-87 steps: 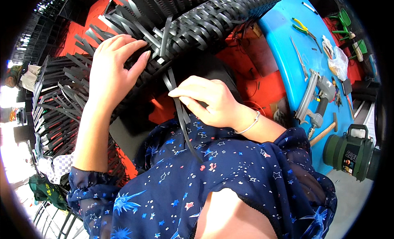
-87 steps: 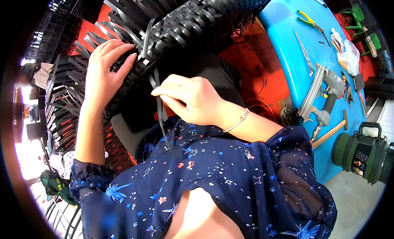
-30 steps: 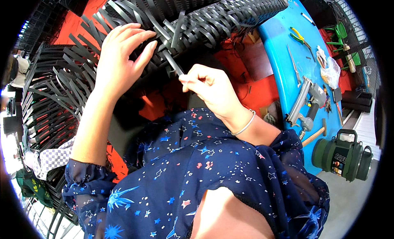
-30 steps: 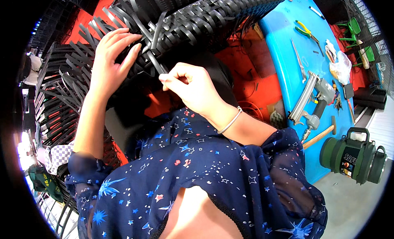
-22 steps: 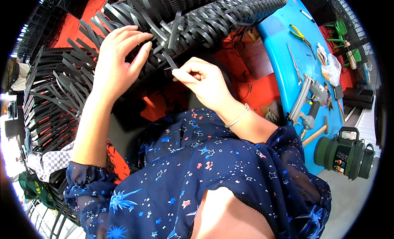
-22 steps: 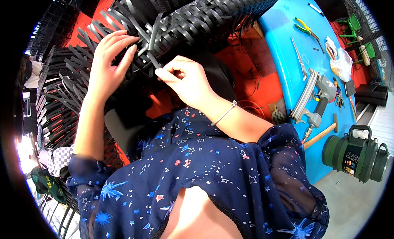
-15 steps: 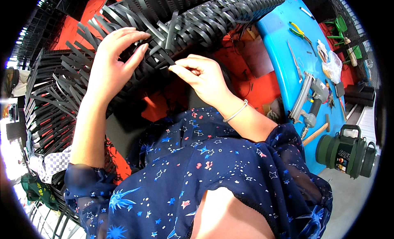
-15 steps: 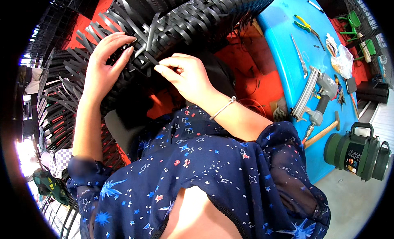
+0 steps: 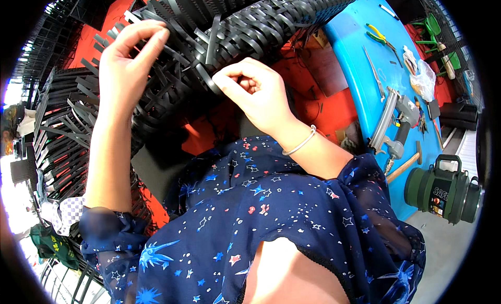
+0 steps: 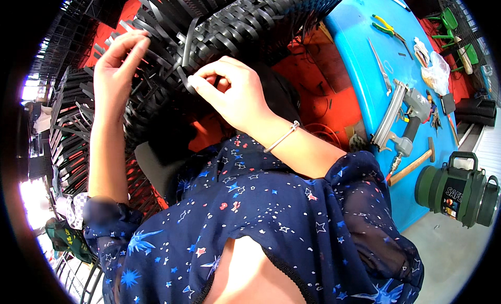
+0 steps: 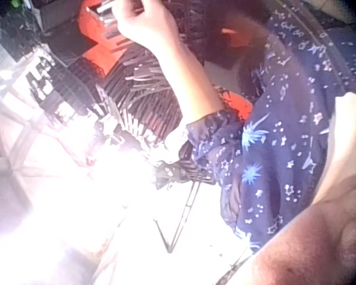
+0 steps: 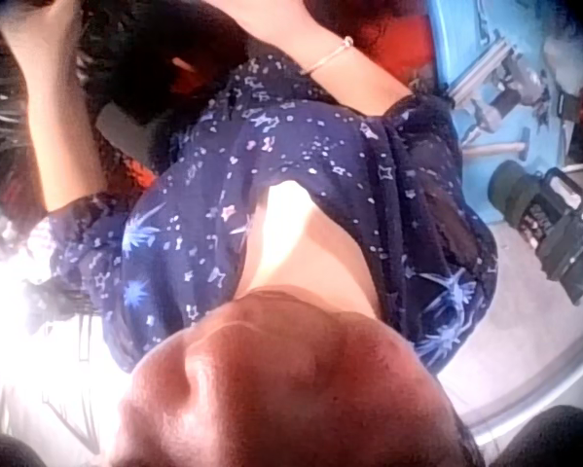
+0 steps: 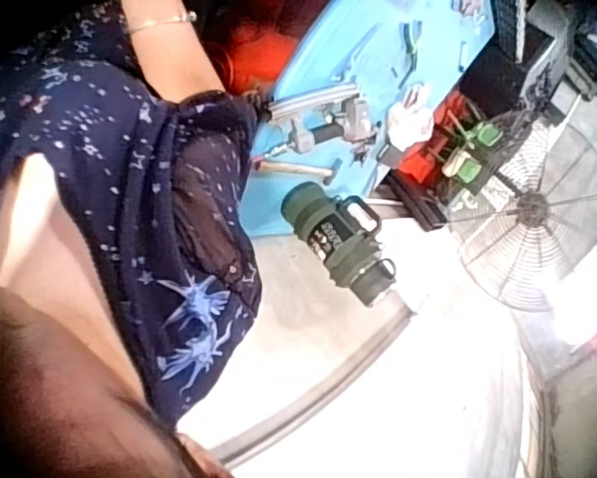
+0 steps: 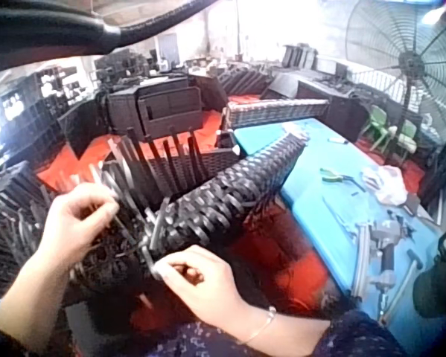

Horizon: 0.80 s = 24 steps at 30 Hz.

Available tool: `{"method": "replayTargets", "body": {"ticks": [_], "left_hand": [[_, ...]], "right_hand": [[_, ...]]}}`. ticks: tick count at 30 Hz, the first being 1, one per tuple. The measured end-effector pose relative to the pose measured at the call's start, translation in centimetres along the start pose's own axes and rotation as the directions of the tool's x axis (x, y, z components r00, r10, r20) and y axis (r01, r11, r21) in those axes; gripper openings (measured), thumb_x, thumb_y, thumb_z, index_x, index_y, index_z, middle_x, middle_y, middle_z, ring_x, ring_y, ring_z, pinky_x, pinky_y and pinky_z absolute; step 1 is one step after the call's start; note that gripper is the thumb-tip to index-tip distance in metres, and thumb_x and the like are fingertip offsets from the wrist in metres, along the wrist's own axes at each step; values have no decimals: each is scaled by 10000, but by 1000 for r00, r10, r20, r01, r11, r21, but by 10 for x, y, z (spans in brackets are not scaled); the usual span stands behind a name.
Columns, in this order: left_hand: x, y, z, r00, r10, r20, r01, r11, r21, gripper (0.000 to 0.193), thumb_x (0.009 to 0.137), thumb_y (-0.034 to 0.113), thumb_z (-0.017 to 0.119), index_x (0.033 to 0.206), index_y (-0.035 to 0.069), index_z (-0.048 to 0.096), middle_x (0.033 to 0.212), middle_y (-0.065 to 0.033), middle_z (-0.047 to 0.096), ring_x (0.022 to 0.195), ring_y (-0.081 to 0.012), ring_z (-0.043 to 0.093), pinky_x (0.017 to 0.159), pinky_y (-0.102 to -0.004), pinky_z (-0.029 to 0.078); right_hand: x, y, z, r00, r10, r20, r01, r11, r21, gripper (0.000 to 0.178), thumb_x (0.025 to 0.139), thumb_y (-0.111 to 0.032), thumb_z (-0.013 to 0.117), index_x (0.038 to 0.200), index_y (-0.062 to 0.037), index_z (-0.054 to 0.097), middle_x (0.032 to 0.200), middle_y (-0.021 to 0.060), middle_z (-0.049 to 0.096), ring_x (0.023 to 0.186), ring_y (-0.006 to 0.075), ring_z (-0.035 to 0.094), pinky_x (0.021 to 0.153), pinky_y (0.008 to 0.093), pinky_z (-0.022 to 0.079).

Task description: The person weaves black plastic strips into a circular metal frame to create a chair seat. They interlace the strips by hand and periodically use a pneumatic staple gun to secure the woven material to the frame.

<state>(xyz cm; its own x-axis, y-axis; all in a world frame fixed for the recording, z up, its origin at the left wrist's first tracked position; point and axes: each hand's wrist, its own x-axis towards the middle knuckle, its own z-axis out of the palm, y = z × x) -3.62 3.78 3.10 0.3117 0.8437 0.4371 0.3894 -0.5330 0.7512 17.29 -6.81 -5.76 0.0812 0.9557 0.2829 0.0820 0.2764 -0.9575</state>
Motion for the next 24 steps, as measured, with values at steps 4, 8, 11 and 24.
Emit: {"method": "replayTargets", "body": {"ticks": [4, 8, 11, 24], "left_hand": [[10, 4, -8, 988, -34, -154, 15, 992, -124, 199, 967, 148, 759, 1121, 23, 776, 1036, -6, 760, 945, -58, 666, 903, -216, 503], [21, 5, -18, 966, 28, -258, -69, 986, -151, 232, 993, 158, 728, 1135, -26, 736, 966, -36, 762, 853, -68, 677, 810, -199, 520], [28, 0, -17, 974, -4, -226, -25, 992, -126, 229, 1019, 159, 684, 1160, -21, 705, 1074, -85, 777, 787, -53, 637, 762, -195, 507], [-5, 17, -2, 748, 663, -40, -489, 590, 642, 241, 869, 60, 767, 1108, 74, 743, 1224, -76, 719, 1045, -257, 693, 914, -363, 547]], "right_hand": [[-2, -7, -3, 990, -132, -45, 134, 991, 29, 67, 932, -40, 744, 997, -31, 757, 951, -8, 651, 749, 31, 570, 663, 183, 455], [-3, -11, -4, 979, -203, -19, 202, 979, -13, 81, 928, -20, 738, 1006, -27, 757, 959, 3, 653, 755, 38, 581, 661, 189, 462], [-6, -13, -1, 976, -220, -6, 220, 975, -24, 98, 917, -4, 737, 1011, -25, 757, 959, 8, 652, 755, 42, 584, 659, 192, 465], [-11, -26, -3, 945, -268, 189, 271, 962, 6, 402, 920, -2, 698, 1319, -42, 673, 987, 37, 620, 690, 65, 562, 682, 224, 485]]}}
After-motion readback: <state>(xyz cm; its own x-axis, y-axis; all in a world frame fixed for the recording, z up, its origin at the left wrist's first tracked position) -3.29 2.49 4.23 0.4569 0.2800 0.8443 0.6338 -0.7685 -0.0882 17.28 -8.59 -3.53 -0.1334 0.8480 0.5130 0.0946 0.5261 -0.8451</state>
